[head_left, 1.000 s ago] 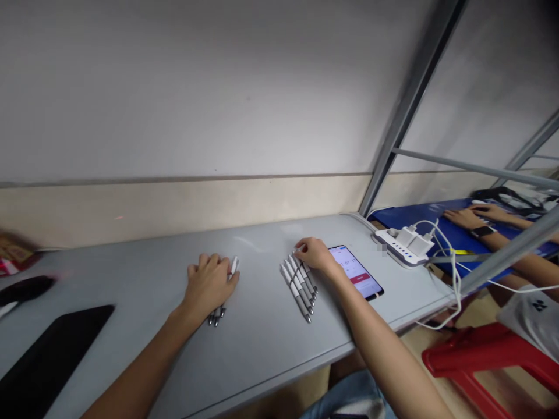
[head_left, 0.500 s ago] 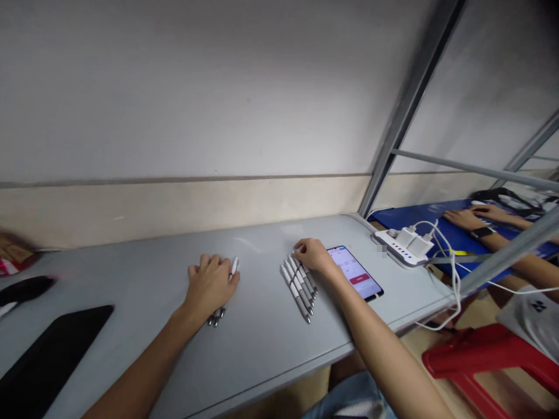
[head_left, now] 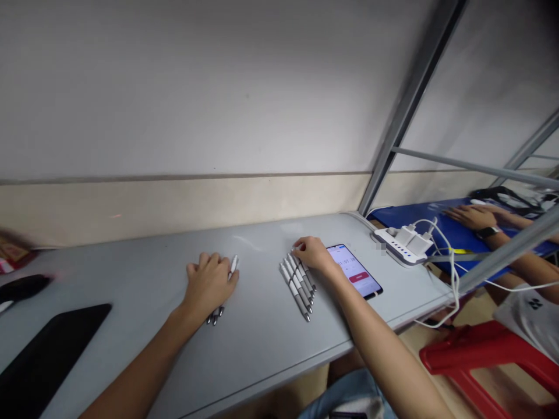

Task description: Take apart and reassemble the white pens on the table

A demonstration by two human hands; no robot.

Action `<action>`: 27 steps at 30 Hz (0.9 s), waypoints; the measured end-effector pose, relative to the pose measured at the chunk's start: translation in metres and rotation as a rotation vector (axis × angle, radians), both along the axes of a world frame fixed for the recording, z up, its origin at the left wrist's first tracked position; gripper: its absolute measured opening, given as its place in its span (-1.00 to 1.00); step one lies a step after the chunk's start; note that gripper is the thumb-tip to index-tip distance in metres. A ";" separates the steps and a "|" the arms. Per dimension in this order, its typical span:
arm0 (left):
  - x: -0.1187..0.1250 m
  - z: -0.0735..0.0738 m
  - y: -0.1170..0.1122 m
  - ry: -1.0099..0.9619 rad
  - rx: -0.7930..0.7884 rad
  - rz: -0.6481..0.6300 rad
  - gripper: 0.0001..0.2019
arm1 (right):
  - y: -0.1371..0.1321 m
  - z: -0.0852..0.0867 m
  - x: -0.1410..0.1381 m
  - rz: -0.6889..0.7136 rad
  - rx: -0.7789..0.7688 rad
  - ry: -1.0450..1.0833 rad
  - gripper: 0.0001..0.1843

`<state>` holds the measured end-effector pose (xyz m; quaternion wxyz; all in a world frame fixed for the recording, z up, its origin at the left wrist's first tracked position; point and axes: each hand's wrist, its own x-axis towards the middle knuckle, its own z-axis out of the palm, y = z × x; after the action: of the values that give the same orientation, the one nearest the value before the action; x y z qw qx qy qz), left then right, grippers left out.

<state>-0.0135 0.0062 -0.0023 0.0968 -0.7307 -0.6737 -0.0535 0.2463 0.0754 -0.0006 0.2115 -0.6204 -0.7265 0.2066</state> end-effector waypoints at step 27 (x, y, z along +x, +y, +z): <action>0.024 0.019 -0.010 -0.778 -0.119 -0.406 -0.71 | -0.030 0.017 -0.027 0.550 0.190 0.373 -0.53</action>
<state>0.0107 -0.0038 0.0167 -0.2187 -0.7779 -0.5049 -0.3036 0.2194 0.0451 0.0160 0.3338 -0.3305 -0.8314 0.2969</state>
